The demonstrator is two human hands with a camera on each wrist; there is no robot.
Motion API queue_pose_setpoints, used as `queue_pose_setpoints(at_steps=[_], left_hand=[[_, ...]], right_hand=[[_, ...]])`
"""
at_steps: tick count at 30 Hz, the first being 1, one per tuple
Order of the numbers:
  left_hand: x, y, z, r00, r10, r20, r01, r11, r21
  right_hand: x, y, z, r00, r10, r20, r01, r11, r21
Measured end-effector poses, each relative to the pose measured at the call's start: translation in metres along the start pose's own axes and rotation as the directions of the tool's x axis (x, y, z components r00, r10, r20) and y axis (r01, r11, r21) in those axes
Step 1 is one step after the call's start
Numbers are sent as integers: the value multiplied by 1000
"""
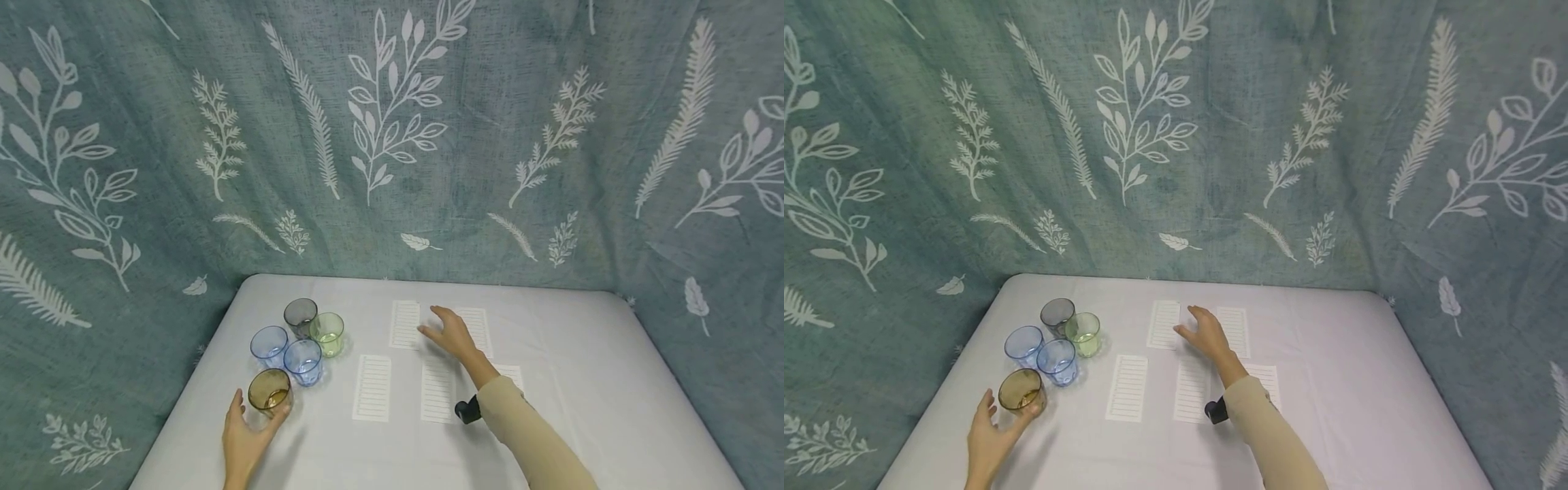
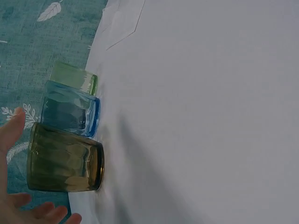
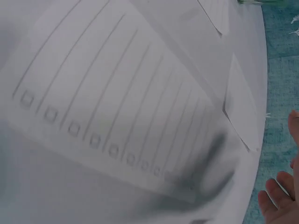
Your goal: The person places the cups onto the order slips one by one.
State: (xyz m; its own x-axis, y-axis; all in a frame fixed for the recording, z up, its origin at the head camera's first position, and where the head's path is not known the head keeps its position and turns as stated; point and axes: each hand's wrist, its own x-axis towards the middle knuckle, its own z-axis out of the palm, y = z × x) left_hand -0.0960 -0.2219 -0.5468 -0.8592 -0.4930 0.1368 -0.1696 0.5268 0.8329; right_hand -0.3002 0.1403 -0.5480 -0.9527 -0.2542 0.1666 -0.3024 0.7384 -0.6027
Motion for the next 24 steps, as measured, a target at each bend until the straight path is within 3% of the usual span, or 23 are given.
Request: queue_pose_setpoints(at_steps=[7,16,24], left_hand=[[-1,-2,9,1000,3,0,-3,996,-86],[1,-6,19,996,-5,-91,-11,984,-175],[5,-3,20,995,-46,-89,26,978,-208]], right_hand=[[5,-3,25,998,38,40,-39,999,28],[2,-8,44,992,91,83,-90,996,-16],[-3,-2,55,999,28,41,-24,994,-107]])
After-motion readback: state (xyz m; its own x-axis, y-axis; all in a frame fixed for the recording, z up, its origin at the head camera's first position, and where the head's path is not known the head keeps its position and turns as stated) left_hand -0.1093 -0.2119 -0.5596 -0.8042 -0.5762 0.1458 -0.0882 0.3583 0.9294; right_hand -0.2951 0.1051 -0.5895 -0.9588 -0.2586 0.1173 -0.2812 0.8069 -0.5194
